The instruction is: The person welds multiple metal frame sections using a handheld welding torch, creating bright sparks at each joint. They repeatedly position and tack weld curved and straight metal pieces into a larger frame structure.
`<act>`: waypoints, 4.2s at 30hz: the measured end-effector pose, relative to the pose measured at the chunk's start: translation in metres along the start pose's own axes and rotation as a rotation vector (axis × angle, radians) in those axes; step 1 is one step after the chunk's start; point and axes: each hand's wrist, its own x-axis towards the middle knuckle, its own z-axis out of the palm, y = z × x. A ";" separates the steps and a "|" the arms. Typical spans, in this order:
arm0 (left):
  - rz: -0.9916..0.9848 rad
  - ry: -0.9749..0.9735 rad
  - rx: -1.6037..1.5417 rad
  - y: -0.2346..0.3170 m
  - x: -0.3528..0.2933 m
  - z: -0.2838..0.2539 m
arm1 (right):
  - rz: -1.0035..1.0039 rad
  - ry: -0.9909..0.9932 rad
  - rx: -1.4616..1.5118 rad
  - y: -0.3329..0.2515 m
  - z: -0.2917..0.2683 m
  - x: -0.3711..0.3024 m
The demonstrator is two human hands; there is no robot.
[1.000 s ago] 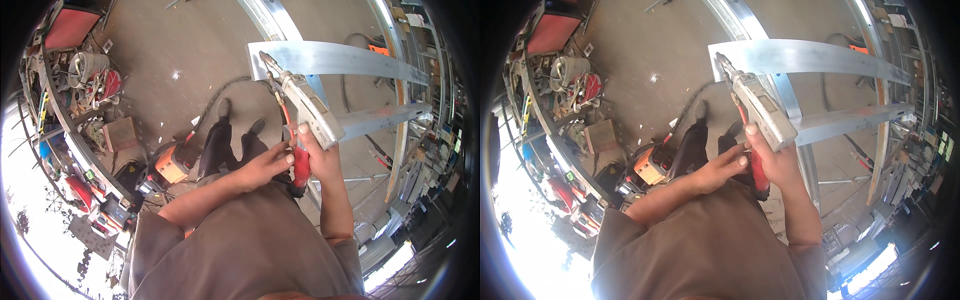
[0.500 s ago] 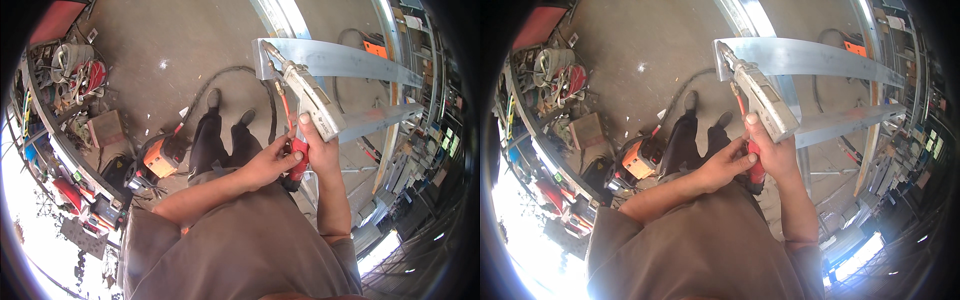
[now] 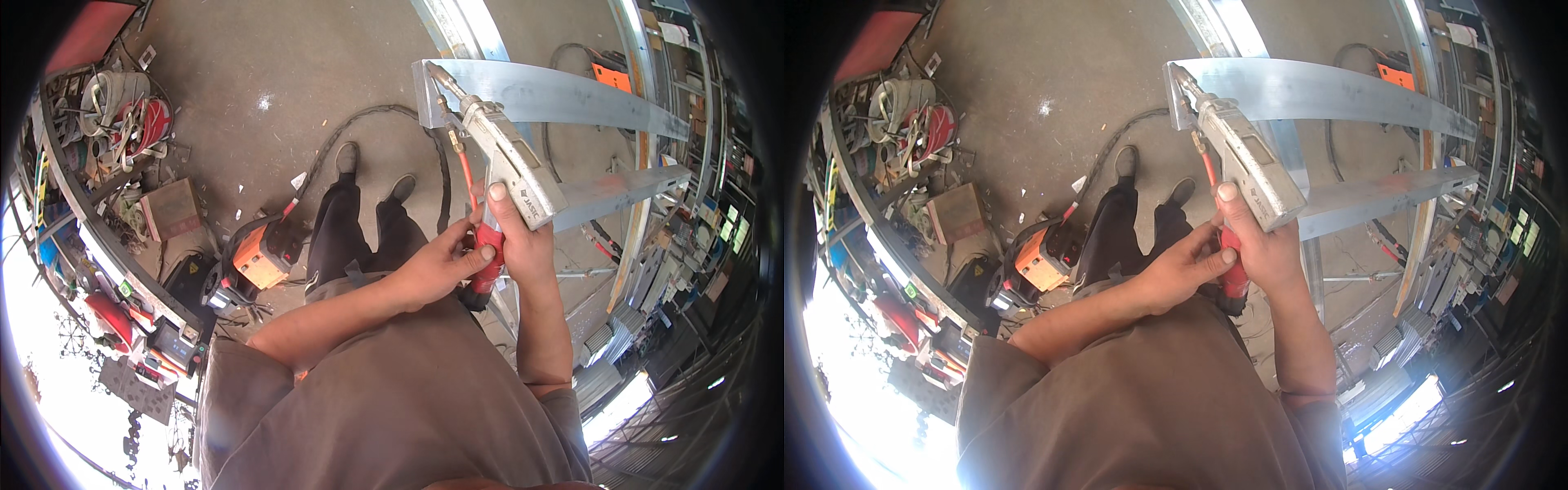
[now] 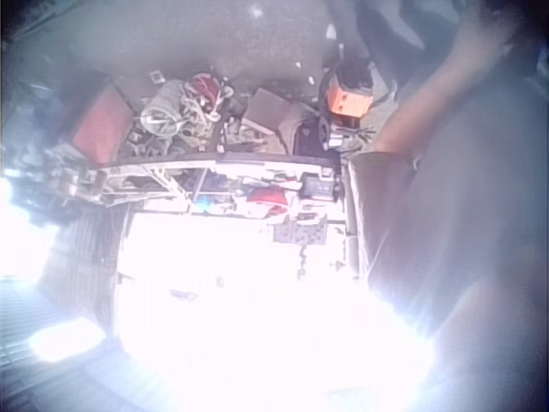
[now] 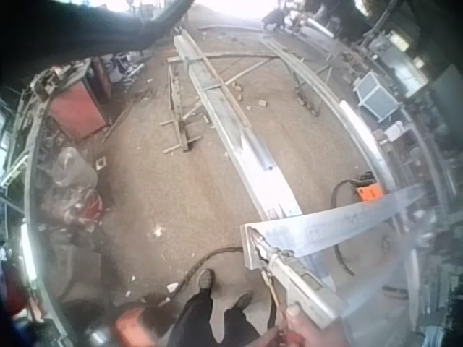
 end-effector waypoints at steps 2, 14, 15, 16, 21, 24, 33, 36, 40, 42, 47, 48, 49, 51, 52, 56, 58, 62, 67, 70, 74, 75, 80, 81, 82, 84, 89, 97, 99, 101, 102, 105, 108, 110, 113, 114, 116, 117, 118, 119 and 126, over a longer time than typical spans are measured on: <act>-0.004 0.001 0.005 0.000 0.000 -0.001 | -0.003 -0.009 0.018 0.000 0.001 0.000; -0.002 -0.016 0.031 -0.001 -0.002 -0.006 | 0.003 0.003 -0.054 -0.005 0.006 -0.002; 0.000 -0.018 0.036 0.000 -0.002 -0.006 | -0.013 0.021 -0.064 -0.004 0.007 -0.002; -0.015 -0.015 0.054 0.000 -0.003 -0.006 | -0.008 0.011 -0.070 -0.005 0.007 -0.002; -0.015 -0.032 0.043 0.005 -0.005 -0.006 | 0.004 -0.013 -0.080 -0.006 0.006 -0.002; -0.017 -0.032 0.055 0.006 -0.006 -0.006 | -0.002 -0.010 -0.073 -0.005 0.007 -0.002; 0.000 -0.033 0.050 0.002 -0.006 -0.008 | 0.004 -0.019 -0.076 -0.007 0.007 -0.003; -0.017 -0.028 0.058 0.001 -0.006 -0.008 | 0.012 -0.015 -0.083 -0.006 0.007 -0.004; -0.020 -0.021 0.107 0.001 -0.007 -0.009 | -0.010 0.000 -0.073 -0.005 0.008 -0.005; -0.010 -0.025 0.096 0.001 -0.007 -0.009 | -0.021 0.003 -0.067 -0.004 0.008 -0.006; -0.048 -0.038 0.101 0.000 -0.009 -0.010 | 0.008 0.008 -0.073 -0.002 0.008 -0.008; -0.059 -0.043 0.102 -0.001 -0.009 -0.011 | 0.010 0.016 -0.071 -0.002 0.007 -0.008; -0.058 -0.049 0.093 -0.001 -0.009 -0.011 | 0.006 0.019 -0.078 -0.001 0.008 -0.009; -0.058 -0.062 0.076 -0.003 -0.008 -0.011 | -0.009 0.023 -0.091 0.000 0.008 -0.009; -0.052 -0.054 0.086 -0.003 -0.008 -0.011 | 0.003 0.022 -0.084 0.000 0.007 -0.009; -0.042 -0.080 0.061 -0.005 -0.009 -0.011 | 0.010 0.016 -0.076 0.002 0.006 -0.011; -0.033 -0.077 0.062 -0.006 -0.009 -0.011 | 0.027 0.016 -0.074 0.002 0.005 -0.012; -0.072 -0.097 0.059 -0.006 -0.010 -0.011 | 0.001 -0.002 -0.083 0.004 0.004 -0.013; -0.026 -0.069 0.072 -0.008 -0.011 -0.010 | 0.001 0.014 -0.100 0.004 0.005 -0.015; -0.030 -0.086 0.072 -0.009 -0.011 -0.010 | 0.018 0.008 -0.091 0.002 0.005 -0.017; -0.028 -0.096 0.065 -0.009 -0.012 -0.009 | 0.030 -0.017 -0.094 0.000 0.005 -0.019; -0.034 -0.101 0.061 -0.009 -0.012 -0.009 | 0.028 -0.017 -0.095 0.000 0.005 -0.019; -0.064 -0.097 0.059 -0.007 -0.014 -0.008 | 0.039 0.028 -0.082 0.002 0.007 -0.022; -0.074 -0.105 0.053 -0.006 -0.015 -0.008 | 0.048 0.018 -0.076 0.002 0.006 -0.022; -0.068 -0.105 0.053 -0.006 -0.015 -0.007 | 0.048 0.008 -0.076 0.002 0.005 -0.022; -0.051 -0.103 0.049 -0.006 -0.015 -0.007 | 0.049 -0.007 -0.074 0.003 0.004 -0.023; -0.082 -0.105 0.033 -0.006 -0.016 -0.007 | 0.003 0.023 -0.116 0.008 0.003 -0.024; -0.090 -0.079 0.088 -0.006 -0.020 -0.005 | 0.008 0.024 -0.123 0.010 0.003 -0.028; -0.098 -0.078 0.083 -0.006 -0.021 -0.004 | 0.012 0.027 -0.125 0.010 0.003 -0.029; -0.096 -0.093 0.091 -0.006 -0.021 -0.004 | 0.019 0.037 -0.109 0.010 0.004 -0.030; -0.095 -0.101 0.095 -0.006 -0.021 -0.004 | 0.020 0.044 -0.100 0.010 0.004 -0.031; -0.099 -0.091 0.136 -0.006 -0.022 -0.005 | 0.020 0.025 -0.115 0.010 0.004 -0.032; -0.107 -0.106 0.136 -0.008 -0.022 -0.005 | 0.010 0.013 -0.131 0.010 0.002 -0.032; -0.101 -0.097 0.133 -0.010 -0.022 -0.005 | -0.011 0.010 -0.149 0.011 0.002 -0.032; -0.098 -0.104 0.101 -0.013 -0.023 -0.005 | -0.019 0.009 -0.126 0.013 0.001 -0.033; -0.100 -0.103 0.104 -0.014 -0.023 -0.005 | -0.013 0.010 -0.123 0.013 0.001 -0.034; -0.098 -0.102 0.116 -0.016 -0.023 -0.005 | 0.000 0.018 -0.118 0.013 0.001 -0.035; -0.098 -0.096 0.116 -0.017 -0.023 -0.005 | 0.002 0.022 -0.114 0.014 0.001 -0.036; -0.103 -0.094 0.112 -0.018 -0.023 -0.005 | -0.001 0.020 -0.114 0.014 0.001 -0.036; -0.093 -0.099 0.083 -0.019 -0.023 -0.005 | -0.013 0.015 -0.109 0.014 0.001 -0.036; -0.103 -0.086 0.120 -0.024 -0.023 -0.005 | 0.014 0.023 -0.115 0.015 0.000 -0.040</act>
